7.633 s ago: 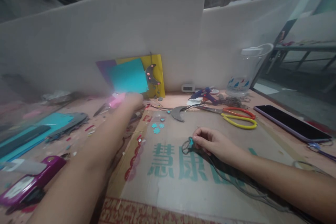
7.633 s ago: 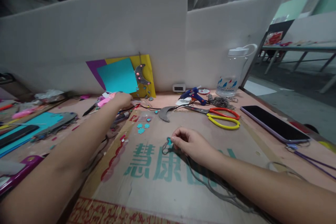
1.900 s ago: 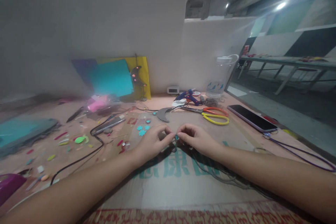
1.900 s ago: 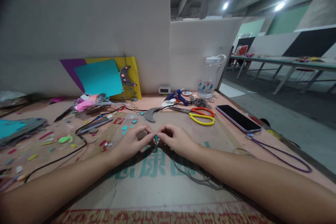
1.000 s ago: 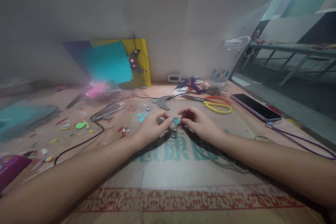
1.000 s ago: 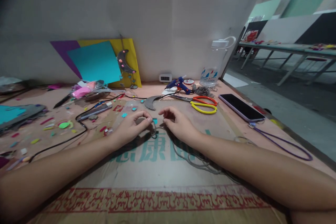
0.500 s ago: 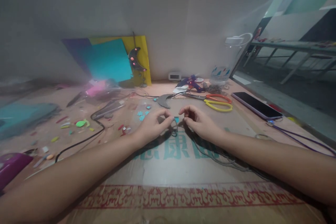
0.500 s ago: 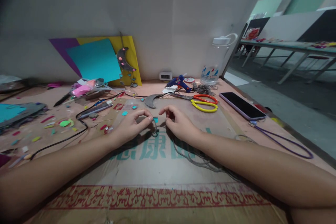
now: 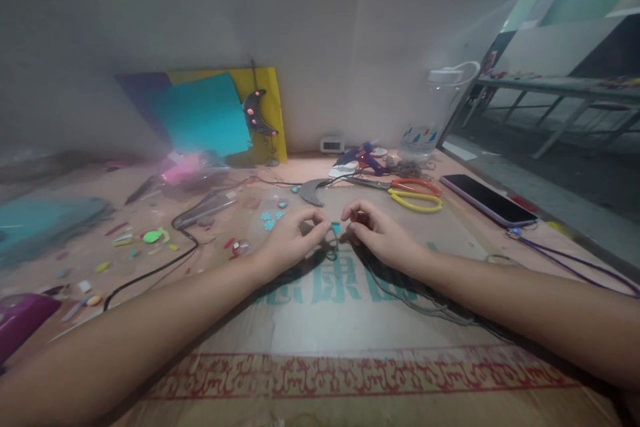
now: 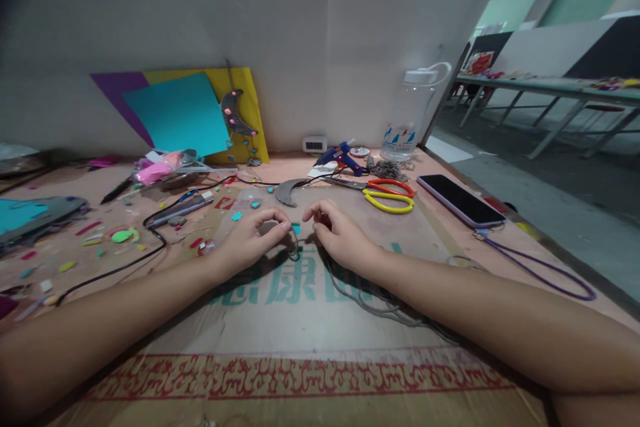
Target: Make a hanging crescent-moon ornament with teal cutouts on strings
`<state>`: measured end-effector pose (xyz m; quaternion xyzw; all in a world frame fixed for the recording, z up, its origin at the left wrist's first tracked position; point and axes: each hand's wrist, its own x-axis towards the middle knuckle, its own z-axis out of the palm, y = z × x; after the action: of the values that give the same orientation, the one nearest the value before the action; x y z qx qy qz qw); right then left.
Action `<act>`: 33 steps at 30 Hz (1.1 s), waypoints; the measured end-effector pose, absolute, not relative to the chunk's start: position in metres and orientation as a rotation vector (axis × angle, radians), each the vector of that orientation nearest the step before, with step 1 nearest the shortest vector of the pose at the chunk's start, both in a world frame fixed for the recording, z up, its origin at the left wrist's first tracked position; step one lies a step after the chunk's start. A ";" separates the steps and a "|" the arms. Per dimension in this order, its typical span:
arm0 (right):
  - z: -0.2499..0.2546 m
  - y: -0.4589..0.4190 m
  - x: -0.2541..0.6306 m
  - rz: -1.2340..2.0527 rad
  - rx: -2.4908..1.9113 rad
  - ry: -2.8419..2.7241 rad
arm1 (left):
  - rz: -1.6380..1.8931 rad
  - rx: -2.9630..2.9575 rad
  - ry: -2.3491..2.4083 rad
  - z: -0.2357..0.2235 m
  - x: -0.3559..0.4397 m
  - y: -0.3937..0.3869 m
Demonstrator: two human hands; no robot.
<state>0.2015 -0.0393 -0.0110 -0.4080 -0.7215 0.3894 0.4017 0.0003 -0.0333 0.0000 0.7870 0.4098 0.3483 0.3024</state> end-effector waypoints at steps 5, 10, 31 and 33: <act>-0.012 -0.039 0.199 1.103 -1.038 -1.743 | 0.939 2.099 1.085 0.002 0.001 -0.035; -0.009 -0.037 0.199 1.118 -1.024 -1.680 | 0.926 2.090 1.082 0.003 0.001 -0.036; -0.002 -0.041 0.200 1.014 -1.104 -1.867 | 0.911 2.255 1.063 0.002 0.000 -0.034; -0.004 -0.040 0.200 1.077 -1.073 -1.868 | 0.936 2.238 1.072 0.002 0.000 -0.034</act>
<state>0.1998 -0.0397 -0.0039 -0.4160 -0.7241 0.4174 0.3584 -0.0001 -0.0337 0.0019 0.8186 0.3923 0.3424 0.2424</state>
